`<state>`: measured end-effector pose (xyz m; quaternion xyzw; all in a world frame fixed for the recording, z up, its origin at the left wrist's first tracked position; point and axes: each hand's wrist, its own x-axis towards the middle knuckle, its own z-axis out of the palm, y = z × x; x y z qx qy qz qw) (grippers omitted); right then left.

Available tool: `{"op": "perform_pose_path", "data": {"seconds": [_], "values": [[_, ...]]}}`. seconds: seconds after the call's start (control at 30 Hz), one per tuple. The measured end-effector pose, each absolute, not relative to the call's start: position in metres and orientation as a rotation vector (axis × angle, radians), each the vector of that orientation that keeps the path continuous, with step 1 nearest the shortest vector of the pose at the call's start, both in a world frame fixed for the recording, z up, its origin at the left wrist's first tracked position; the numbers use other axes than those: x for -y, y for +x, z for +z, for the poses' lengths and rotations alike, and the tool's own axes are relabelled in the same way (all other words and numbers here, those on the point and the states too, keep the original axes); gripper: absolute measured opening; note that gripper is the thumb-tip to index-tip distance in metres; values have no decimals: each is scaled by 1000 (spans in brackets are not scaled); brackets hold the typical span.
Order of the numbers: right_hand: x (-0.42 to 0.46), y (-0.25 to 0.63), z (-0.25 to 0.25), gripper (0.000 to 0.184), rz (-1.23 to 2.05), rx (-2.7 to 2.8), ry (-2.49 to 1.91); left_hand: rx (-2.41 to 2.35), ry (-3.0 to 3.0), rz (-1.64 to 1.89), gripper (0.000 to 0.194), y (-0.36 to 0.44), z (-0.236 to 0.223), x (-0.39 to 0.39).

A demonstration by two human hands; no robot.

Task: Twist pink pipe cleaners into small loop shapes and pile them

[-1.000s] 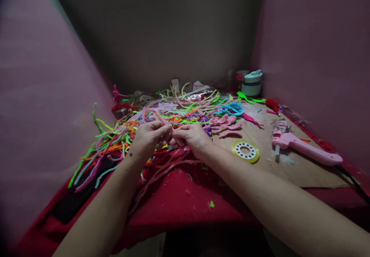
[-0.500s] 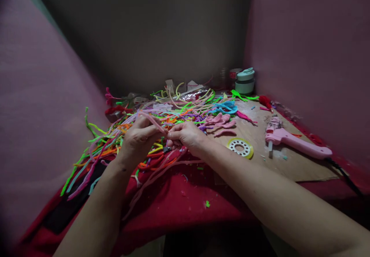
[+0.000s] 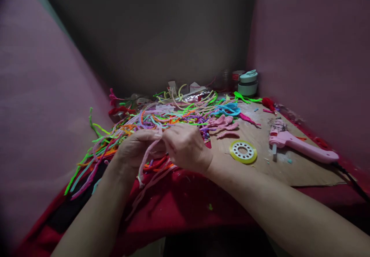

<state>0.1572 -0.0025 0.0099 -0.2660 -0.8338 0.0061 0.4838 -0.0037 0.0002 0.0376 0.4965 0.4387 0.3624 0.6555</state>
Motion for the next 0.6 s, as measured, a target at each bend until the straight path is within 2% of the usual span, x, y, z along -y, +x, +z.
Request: {"op": "perform_pose_path", "data": {"seconds": [0.07, 0.13, 0.3, 0.4, 0.5, 0.6], "values": [[3, 158, 9, 23, -116, 2009, -623, -919, 1018, 775, 24, -1, 37, 0], [2, 158, 9, 21, -34, 1951, -628, -951, 1058, 849, 22, 1, 38, 3], [2, 158, 15, 17, 786, 1712, -683, -1138, 1699, 1335, 12, 1, 46, 14], [1, 159, 19, 15, 1108, 1608, -623, -1110, 2177, 1420, 8, -2, 49, 15], [2, 159, 21, 16, 1125, 1625, -623, -1134, 2287, 1347, 7, -4, 49, 15], [3, 160, 19, 17, 850, 1771, -691, -1198, 1968, 1178, 16, -3, 46, 14]]}}
